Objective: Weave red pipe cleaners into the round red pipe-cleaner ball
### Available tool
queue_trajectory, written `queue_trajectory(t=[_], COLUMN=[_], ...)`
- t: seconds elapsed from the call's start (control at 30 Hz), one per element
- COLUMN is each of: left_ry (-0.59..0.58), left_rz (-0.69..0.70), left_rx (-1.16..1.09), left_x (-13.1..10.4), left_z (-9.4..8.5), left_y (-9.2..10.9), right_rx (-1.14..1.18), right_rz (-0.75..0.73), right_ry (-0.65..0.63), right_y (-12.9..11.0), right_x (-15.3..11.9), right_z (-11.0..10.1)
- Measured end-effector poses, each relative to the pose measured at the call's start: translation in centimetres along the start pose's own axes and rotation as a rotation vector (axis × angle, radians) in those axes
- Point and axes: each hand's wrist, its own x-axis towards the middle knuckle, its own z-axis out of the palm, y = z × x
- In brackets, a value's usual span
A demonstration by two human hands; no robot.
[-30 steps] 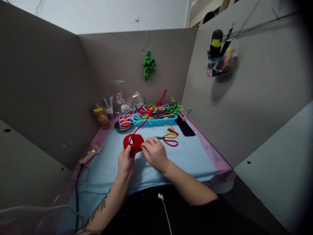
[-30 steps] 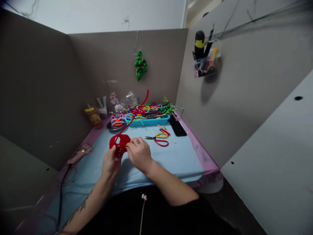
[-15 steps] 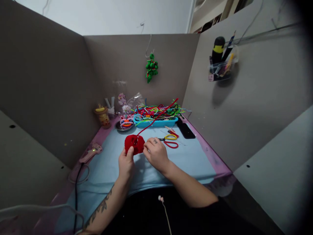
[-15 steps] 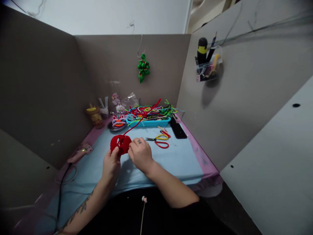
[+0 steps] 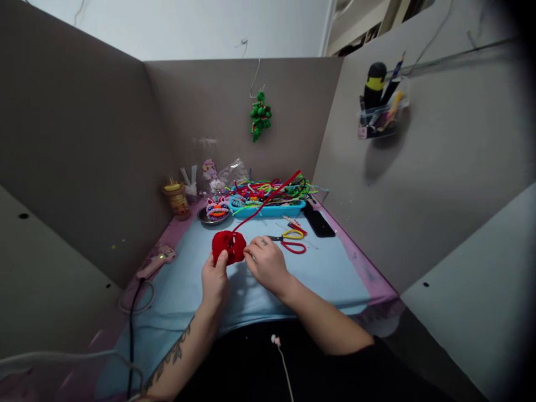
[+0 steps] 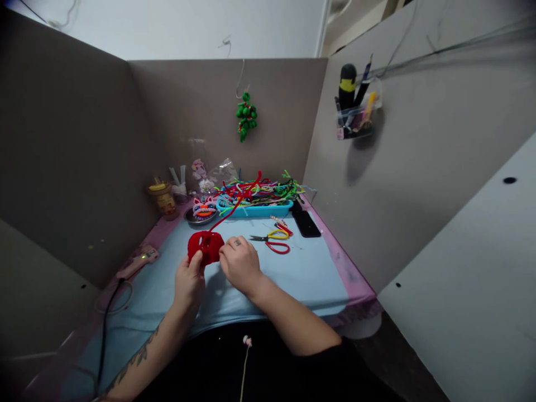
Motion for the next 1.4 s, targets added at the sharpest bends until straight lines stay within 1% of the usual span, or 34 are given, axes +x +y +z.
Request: queue_trajectory(t=[0.23,0.53,0.63,0.8,0.9,0.97,1.03,1.13,1.2,1.4], left_ry=[-0.014,0.000,0.014,0.081,0.057,0.011,-0.023,-0.030,-0.035,-0.065], left_rz=[0.034,0.016,-0.019,-0.065,-0.116,-0.142,-0.147,-0.131,-0.119,-0.108], left_rx=[0.017,0.039,-0.017,-0.142,-0.173,-0.182,-0.185,-0.171,-0.155,-0.128], left_x=[0.1,-0.2,-0.2,0.3,0.3,0.1,-0.2,-0.3,-0.3,-0.1], left_z=[0.0,0.0,0.3,0.5,0.7,0.8,0.9,0.8,0.8,0.7], left_y=[-0.6,0.1,0.2,0.6,1.0,1.2,1.3,1.3,1.3,1.1], right_rx=[-0.014,0.061,0.079,0.148,0.248,0.361,0.487,0.612,0.645,0.678], right_rz=[-0.005,0.036,0.050,0.054,0.044,0.101,0.221,0.375,0.413,0.455], right_ry=[0.034,0.068,0.074,0.097,0.096,0.084,0.051,-0.017,-0.048,-0.089], right_y=[0.1,0.1,0.1,0.4,0.5,0.5,0.4,0.3,0.3,0.4], right_x=[0.0,0.0,-0.1,-0.3,-0.4,-0.2,0.1,0.5,0.7,0.9], right_z=[0.2,0.7,0.7,0.2,0.1,0.2,0.4,0.4,0.3,-0.1])
